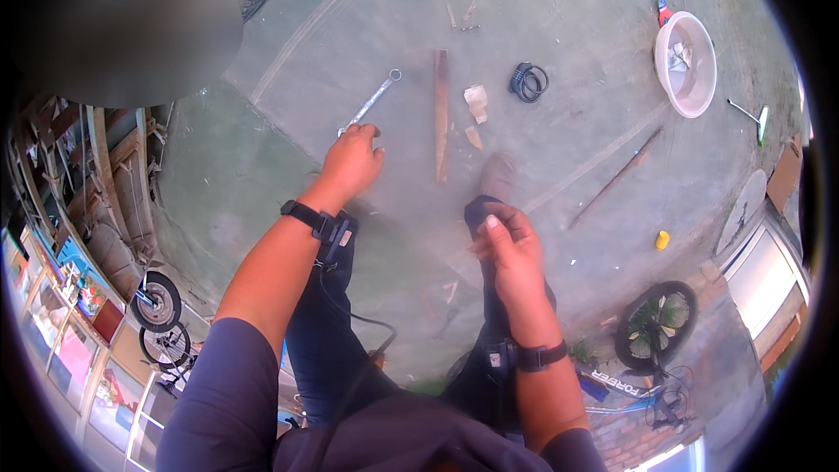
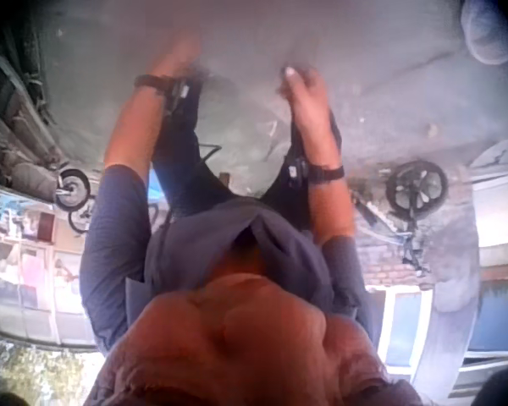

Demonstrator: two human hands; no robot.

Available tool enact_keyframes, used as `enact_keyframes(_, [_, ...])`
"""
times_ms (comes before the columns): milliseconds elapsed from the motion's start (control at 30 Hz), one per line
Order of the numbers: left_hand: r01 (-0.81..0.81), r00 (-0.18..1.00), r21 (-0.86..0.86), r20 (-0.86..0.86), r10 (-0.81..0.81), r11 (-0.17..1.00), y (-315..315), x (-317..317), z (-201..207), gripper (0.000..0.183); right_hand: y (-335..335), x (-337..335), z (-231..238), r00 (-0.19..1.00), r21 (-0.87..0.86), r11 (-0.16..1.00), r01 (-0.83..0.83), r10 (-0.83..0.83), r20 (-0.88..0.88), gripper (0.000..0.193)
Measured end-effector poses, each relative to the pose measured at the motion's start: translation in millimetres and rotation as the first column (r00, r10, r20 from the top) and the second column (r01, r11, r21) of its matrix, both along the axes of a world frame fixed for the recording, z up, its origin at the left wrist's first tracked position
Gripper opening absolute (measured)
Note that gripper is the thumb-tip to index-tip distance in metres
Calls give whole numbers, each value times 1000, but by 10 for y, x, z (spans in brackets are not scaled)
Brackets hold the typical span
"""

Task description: The person uses a wrench to tighten or loosen the nuts on a wheel of a blue vehicle. They hold the wheel by hand while applying force to the wrench.

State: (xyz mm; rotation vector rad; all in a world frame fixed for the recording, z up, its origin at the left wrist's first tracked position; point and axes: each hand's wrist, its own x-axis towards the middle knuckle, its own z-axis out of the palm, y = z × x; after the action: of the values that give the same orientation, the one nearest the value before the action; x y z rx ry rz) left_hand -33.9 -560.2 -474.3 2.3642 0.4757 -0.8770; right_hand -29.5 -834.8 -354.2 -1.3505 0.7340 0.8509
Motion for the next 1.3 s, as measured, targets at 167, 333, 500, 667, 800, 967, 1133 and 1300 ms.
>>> enact_keyframes(167, [45,998,93,36,-49,995,-113,294,-1052,44,-131,230,-198,989,45,988,149,-150,13,36])
enact_keyframes(333, [43,999,207,4,-44,977,-133,562,-1652,54,-265,563,-195,952,132,948,288,-298,63,42])
enact_keyframes(500, [8,1000,237,4,-10,971,-115,713,-2080,53,-315,767,-224,926,116,938,327,-342,158,45])
enact_keyframes(667, [42,999,334,14,-50,942,-100,794,-2258,33,-335,847,-264,926,159,941,299,-326,188,49])
enact_keyframes(800, [58,997,330,31,-72,942,-37,793,-2377,22,-323,862,-260,927,186,937,295,-328,185,47])
enact_keyframes(967, [114,993,227,-19,-113,967,-73,756,-2128,24,-170,823,-244,939,206,928,312,-334,83,42])
enact_keyframes(1133, [103,988,241,90,-128,965,-19,512,-1983,29,-8,768,-343,960,166,946,277,-279,-15,35])
enact_keyframes(1300, [111,988,265,74,-136,958,-1,460,-2170,29,105,761,-331,978,201,959,198,-207,26,38])
